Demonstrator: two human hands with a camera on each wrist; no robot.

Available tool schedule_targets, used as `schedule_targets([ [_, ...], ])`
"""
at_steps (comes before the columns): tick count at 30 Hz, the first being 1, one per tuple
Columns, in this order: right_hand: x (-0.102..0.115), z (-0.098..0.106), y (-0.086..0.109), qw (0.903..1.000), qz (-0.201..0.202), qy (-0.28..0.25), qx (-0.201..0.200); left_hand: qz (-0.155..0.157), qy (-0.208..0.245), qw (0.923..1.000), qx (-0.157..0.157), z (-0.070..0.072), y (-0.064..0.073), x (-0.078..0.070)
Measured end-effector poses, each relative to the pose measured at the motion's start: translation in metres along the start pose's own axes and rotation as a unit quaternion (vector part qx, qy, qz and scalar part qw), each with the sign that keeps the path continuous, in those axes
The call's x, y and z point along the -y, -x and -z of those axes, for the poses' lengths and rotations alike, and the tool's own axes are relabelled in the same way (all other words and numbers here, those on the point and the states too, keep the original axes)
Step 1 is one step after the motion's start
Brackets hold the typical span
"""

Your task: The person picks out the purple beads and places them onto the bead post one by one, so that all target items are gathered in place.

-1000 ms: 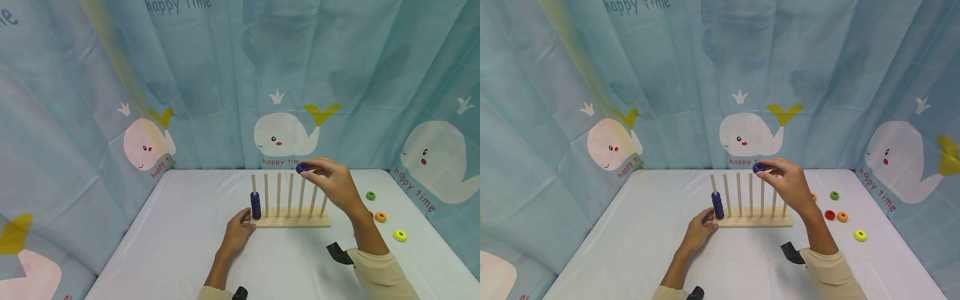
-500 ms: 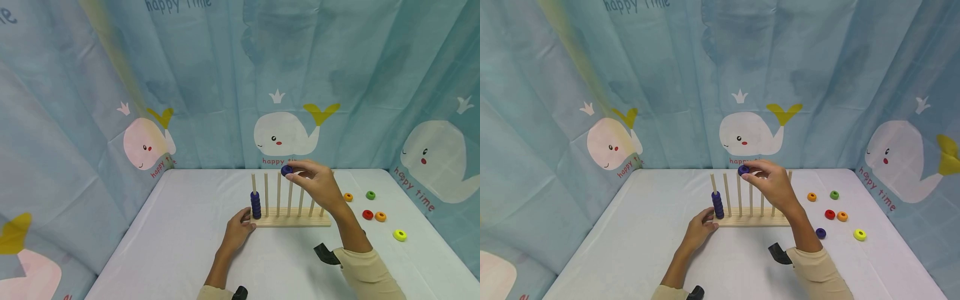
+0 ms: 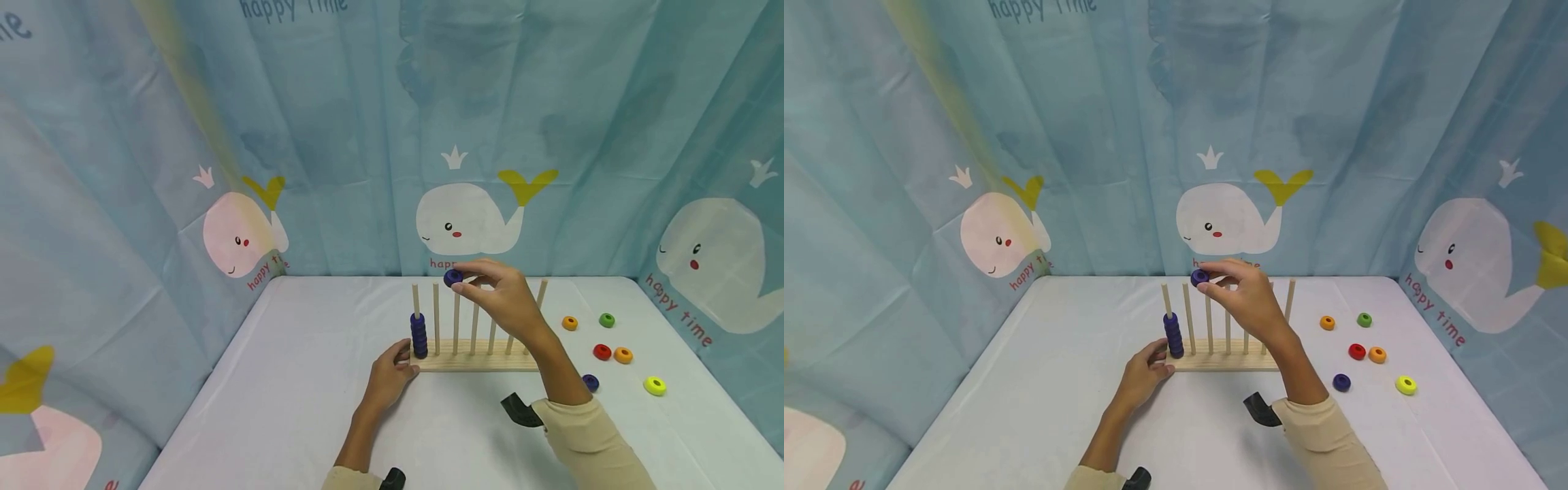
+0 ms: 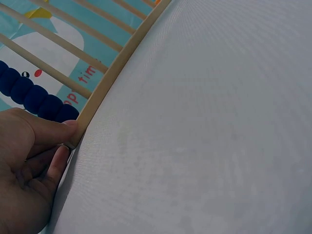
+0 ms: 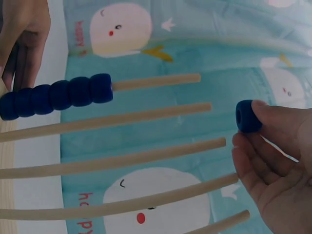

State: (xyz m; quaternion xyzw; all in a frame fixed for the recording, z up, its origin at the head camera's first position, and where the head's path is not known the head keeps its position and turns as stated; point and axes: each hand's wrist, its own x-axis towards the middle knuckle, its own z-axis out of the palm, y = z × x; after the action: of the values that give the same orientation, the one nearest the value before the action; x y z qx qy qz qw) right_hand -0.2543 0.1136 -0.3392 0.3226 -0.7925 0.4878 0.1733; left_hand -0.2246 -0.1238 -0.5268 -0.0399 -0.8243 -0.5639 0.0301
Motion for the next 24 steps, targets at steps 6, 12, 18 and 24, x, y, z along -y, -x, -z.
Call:
schedule_targets([
  [6, 0.001, -0.007, -0.003, 1.0000, 0.007, 0.002, 0.006, -0.006, -0.002, 1.0000, 0.000, 0.000, 0.001, 0.001],
  [12, 0.003, -0.012, -0.008, 0.9999, 0.009, 0.013, 0.004, -0.012, -0.004, 0.9999, -0.001, 0.000, 0.000, 0.001],
  [18, 0.006, -0.018, -0.012, 0.9995, 0.028, 0.012, 0.008, -0.013, -0.002, 0.9999, 0.001, 0.000, 0.000, 0.002],
  [24, 0.006, -0.024, -0.015, 0.9988, 0.039, 0.021, 0.018, -0.011, 0.002, 0.9999, 0.005, 0.000, 0.000, 0.001],
])
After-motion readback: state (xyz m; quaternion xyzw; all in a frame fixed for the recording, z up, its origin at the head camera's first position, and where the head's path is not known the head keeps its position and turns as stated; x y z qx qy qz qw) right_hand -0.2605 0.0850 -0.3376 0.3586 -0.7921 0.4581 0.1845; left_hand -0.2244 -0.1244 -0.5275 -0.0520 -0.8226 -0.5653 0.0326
